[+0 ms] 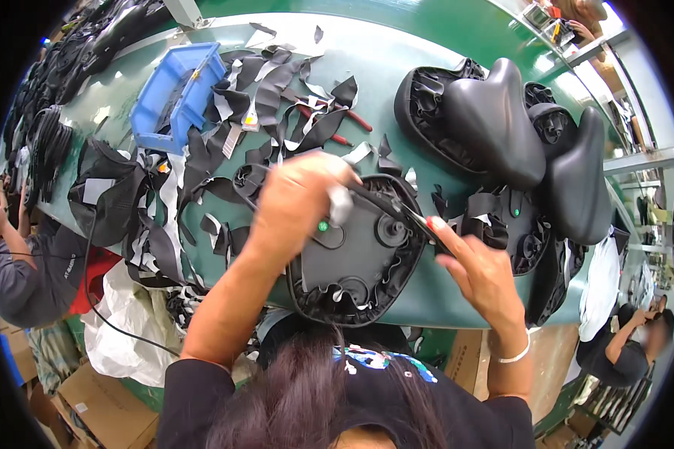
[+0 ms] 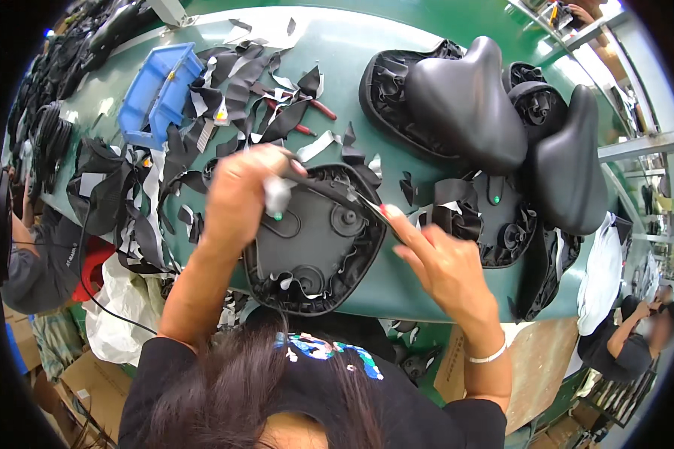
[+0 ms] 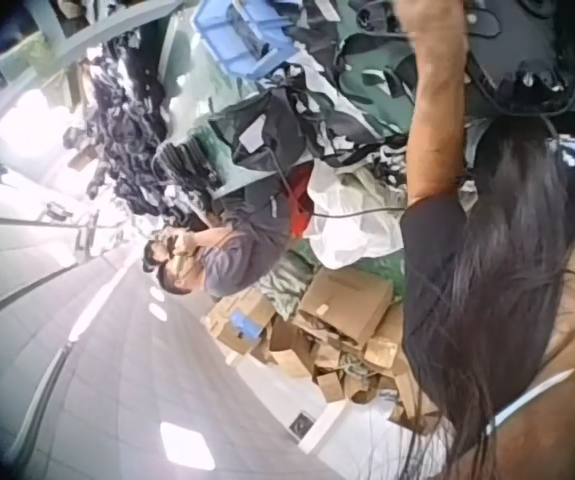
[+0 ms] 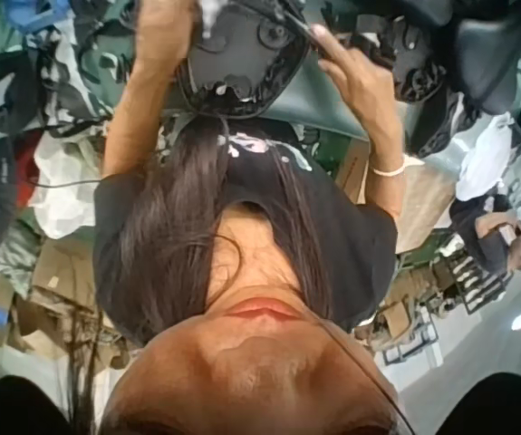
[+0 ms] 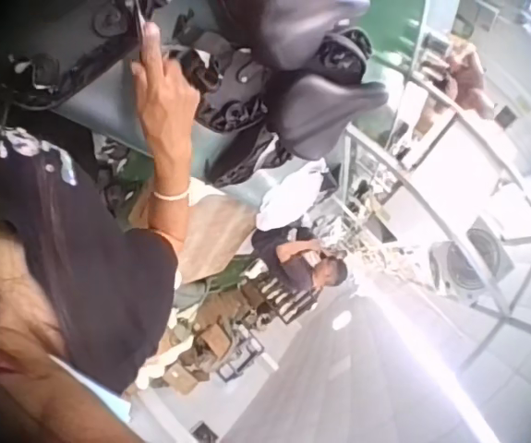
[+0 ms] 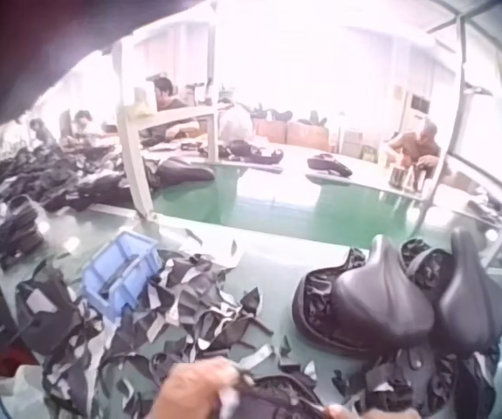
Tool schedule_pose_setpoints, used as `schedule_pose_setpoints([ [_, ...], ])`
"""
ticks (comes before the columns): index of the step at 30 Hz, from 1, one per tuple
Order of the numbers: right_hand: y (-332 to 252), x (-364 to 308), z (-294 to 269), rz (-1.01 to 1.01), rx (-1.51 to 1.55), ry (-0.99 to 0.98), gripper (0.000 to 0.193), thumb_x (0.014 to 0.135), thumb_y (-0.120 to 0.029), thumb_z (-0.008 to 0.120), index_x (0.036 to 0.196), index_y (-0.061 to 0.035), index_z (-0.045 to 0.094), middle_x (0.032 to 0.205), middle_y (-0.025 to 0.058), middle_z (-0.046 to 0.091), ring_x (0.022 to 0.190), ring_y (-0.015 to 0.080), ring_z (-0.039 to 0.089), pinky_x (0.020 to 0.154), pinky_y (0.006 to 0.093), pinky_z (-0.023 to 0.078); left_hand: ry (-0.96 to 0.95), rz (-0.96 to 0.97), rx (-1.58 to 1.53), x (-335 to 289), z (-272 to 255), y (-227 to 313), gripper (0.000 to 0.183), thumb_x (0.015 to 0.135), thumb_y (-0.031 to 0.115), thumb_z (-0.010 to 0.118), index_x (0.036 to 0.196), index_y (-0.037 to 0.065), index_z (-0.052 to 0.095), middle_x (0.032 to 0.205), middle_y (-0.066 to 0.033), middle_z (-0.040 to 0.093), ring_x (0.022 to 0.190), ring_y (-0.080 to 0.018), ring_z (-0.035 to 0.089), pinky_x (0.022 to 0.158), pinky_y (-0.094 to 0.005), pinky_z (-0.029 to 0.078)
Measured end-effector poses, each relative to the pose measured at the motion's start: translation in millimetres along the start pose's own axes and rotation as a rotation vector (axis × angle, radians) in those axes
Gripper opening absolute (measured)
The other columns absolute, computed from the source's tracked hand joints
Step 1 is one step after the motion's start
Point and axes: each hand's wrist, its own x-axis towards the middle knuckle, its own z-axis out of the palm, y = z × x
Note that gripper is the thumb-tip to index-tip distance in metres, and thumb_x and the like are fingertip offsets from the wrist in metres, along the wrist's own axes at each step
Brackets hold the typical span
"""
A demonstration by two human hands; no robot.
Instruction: The person uses red-handled shears to trim excess black fabric from the underside of bicycle seats on a green assembly line. They repeatedly pick up seats, cut the loose material, and place the finished items on the table. The person also uses pliers to pull out stubborn fabric pieces.
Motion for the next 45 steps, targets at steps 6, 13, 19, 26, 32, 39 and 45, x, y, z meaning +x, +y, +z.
schedule_pose_setpoints([
  [6, -33.0, -44.6, 21.0, 0.27, 0.084, 0.102, 0.057, 0.08, -0.013, 0.071, 0.133, -0.0135, 0.052, 0.065, 0.0094, 0.054, 0.052, 0.0264, 0.054, 0.047, 0.0386, 0.042, 0.009, -0.011, -0.534, -3.5, -9.3, -3.3, 0.015, 0.089, 0.018, 0.055, 0.085, 0.004, 0.049, 0.08, -0.0069, 0.054, 0.077, -0.0165, 0.054, 0.073, -0.0293, 0.044],
  [13, -8.5, -7.0, 14.9, 0.113, 0.27, 0.117, 0.052, 0.082, -0.011, 0.067, 0.131, -0.0134, 0.052, 0.094, 0.0184, 0.067, 0.073, 0.0318, 0.065, 0.059, 0.0371, 0.05, -0.225, 0.744, 1.247, 29.9, 13.1, 10.6, 0.02, 0.071, 0.017, 0.072, 0.074, 0.004, 0.057, 0.072, -0.006, 0.055, 0.062, -0.0239, 0.05, 0.055, -0.0338, 0.043],
  [19, -36.9, 6.7, 31.9, 0.361, -0.037, -0.019, 0.053, 0.087, -0.012, 0.062, 0.136, -0.0093, 0.044, 0.09, 0.0207, 0.063, 0.069, 0.0361, 0.062, 0.057, 0.0414, 0.048, -0.13, 0.784, 0.914, 52.7, 31.6, -13.9, 0.029, 0.072, 0.025, 0.071, 0.054, 0.008, 0.057, 0.054, -0.0047, 0.054, 0.056, -0.0245, 0.052, 0.053, -0.0373, 0.043],
  [26, -65.8, -15.1, 17.0, 0.415, 0.091, -0.053, 0.046, 0.085, -0.014, 0.063, 0.13, -0.0114, 0.051, 0.093, 0.0207, 0.066, 0.072, 0.038, 0.064, 0.061, 0.0429, 0.048, 0.272, -0.02, -0.074, 62.2, -6.3, 5.9, 0.038, 0.095, 0.029, 0.052, 0.067, 0.004, 0.058, 0.072, -0.0058, 0.057, 0.071, -0.0129, 0.05, 0.067, -0.0259, 0.034],
  [32, 18.1, 70.1, -32.4, -0.028, -0.116, -0.16, 0.042, 0.079, -0.012, 0.066, 0.121, -0.0188, 0.063, 0.071, 0.0098, 0.06, 0.063, 0.0288, 0.057, 0.061, 0.0369, 0.047, 0.04, -0.044, -0.771, -20.8, -19.6, 10.3, 0.051, 0.102, 0.035, 0.032, 0.102, -0.005, 0.063, 0.112, -0.0166, 0.064, 0.12, -0.0241, 0.05, 0.11, -0.0404, 0.028],
  [39, 21.9, 82.2, -40.4, -0.207, -0.154, -0.366, 0.049, 0.081, -0.015, 0.064, 0.127, -0.0277, 0.056, 0.066, 0.0075, 0.053, 0.062, 0.0259, 0.055, 0.057, 0.0383, 0.045, -0.361, 0.384, -0.109, -67.0, -65.6, 57.6, 0.05, 0.099, 0.029, 0.032, 0.057, 0.009, 0.051, 0.057, -0.0066, 0.056, 0.066, -0.0233, 0.06, 0.079, -0.0417, 0.043],
  [45, -14.6, 0.0, -41.7, 0.075, -0.23, -0.316, 0.059, 0.081, -0.017, 0.067, 0.136, -0.0187, 0.047, 0.06, 0.0101, 0.052, 0.049, 0.0283, 0.053, 0.047, 0.0397, 0.043, -0.188, 0.546, -0.925, -46.1, -127.3, 133.7, 0.039, 0.095, 0.015, 0.04, 0.057, 0.012, 0.046, 0.059, -0.003, 0.052, 0.063, -0.0203, 0.054, 0.065, -0.0337, 0.042],
])
